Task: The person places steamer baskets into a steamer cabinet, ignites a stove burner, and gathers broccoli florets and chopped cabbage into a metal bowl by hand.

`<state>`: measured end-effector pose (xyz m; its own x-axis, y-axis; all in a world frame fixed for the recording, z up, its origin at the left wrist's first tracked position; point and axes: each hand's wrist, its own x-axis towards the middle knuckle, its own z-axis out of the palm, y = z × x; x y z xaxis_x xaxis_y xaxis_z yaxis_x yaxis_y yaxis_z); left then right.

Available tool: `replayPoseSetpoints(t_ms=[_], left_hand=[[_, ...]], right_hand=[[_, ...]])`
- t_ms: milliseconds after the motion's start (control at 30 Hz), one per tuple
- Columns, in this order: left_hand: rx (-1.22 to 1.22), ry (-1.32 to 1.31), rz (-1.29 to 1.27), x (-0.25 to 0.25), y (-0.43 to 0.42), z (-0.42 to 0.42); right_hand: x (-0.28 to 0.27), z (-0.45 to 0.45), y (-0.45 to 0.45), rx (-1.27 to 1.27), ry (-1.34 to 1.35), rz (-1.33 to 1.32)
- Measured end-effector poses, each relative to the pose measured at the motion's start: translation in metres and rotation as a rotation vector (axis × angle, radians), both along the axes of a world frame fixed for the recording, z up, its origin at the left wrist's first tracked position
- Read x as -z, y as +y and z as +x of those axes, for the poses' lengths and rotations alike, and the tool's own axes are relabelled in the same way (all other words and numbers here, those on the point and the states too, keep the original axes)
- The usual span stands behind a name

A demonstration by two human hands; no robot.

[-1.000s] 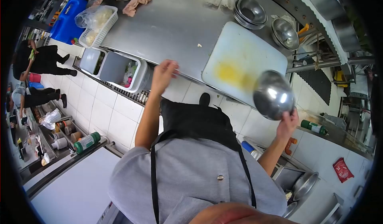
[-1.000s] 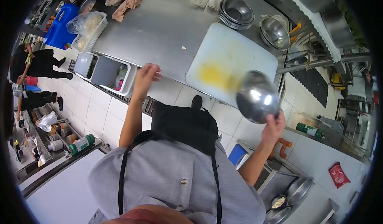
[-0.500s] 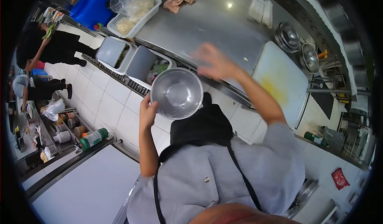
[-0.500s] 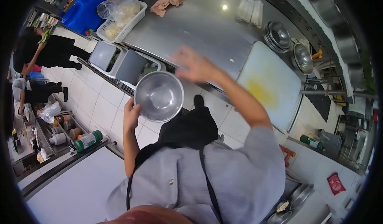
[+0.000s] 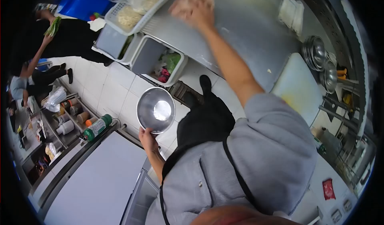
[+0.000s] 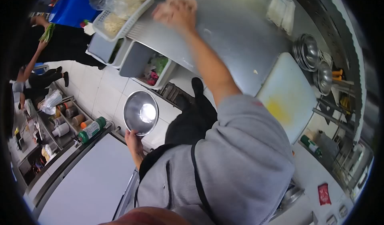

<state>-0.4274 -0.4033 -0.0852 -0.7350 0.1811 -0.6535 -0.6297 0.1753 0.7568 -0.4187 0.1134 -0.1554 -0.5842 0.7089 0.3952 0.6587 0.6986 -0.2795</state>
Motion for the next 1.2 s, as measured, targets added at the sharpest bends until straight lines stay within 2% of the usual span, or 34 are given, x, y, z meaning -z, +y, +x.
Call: replayPoseSetpoints(t_ms=[67, 100, 200, 267, 333, 367, 433, 500, 533, 567, 633, 700, 767, 833, 967, 1033, 1067, 1133, 1200], left_hand=[[0.061, 0.002, 0.02, 0.005, 0.004, -0.014], [0.1, 0.02, 0.031, 0.005, 0.015, -0.023], [0.17, 0.072, 0.065, 0.001, 0.035, -0.047], [0.192, 0.09, 0.083, 0.002, 0.049, -0.059], [0.215, 0.096, 0.097, -0.002, 0.062, -0.061], [0.235, 0.103, 0.106, -0.003, 0.069, -0.062], [0.292, 0.136, 0.03, -0.013, 0.081, -0.058], [0.329, 0.162, 0.013, -0.013, 0.076, -0.055], [0.315, 0.223, 0.036, -0.008, 0.064, -0.053], [0.306, 0.272, 0.053, -0.008, 0.048, -0.05], [0.287, 0.201, 0.097, -0.012, 0.033, -0.04], [0.266, 0.145, 0.054, -0.005, 0.01, -0.042], [0.275, 0.099, 0.053, 0.007, -0.006, -0.047], [0.276, 0.091, 0.076, 0.006, -0.01, -0.051], [0.389, 0.091, 0.084, 0.024, -0.05, -0.086], [0.378, 0.107, 0.061, 0.006, -0.049, -0.094], [0.384, 0.11, 0.066, 0.004, -0.053, -0.099], [0.366, 0.144, 0.062, 0.001, -0.055, -0.115], [0.359, 0.172, 0.067, 0.0, -0.055, -0.131]], right_hand=[[-0.035, 0.056, -0.086, -0.087, -0.115, -0.06], [-0.045, 0.09, -0.125, -0.111, -0.079, -0.134], [-0.042, 0.167, -0.125, -0.096, -0.054, -0.188], [-0.034, 0.181, -0.077, -0.065, -0.145, -0.103], [-0.042, 0.152, 0.005, -0.062, -0.143, -0.213], [-0.051, 0.137, 0.04, -0.099, -0.147, -0.147], [-0.029, 0.105, 0.115, 0.025, -0.178, 0.004], [-0.043, 0.11, 0.163, 0.123, -0.124, -0.176], [-0.065, 0.121, 0.155, 0.177, -0.071, -0.186], [-0.077, 0.138, 0.136, 0.238, -0.03, -0.202], [-0.074, 0.177, 0.102, 0.353, 0.124, -0.224], [-0.069, 0.22, 0.047, 0.536, -0.013, -0.025], [-0.04, 0.274, -0.004, 0.586, -0.344, -0.148], [-0.024, 0.301, -0.09, 0.7, -0.355, -0.059], [-0.035, 0.316, -0.252, 0.569, -0.432, 0.014], [-0.049, 0.312, -0.313, 0.568, -0.269, -0.399], [-0.059, 0.318, -0.329, 0.573, -0.265, -0.395], [-0.083, 0.329, -0.331, 0.375, -0.109, -0.559], [-0.114, 0.327, -0.295, 0.523, 0.02, -0.55]])
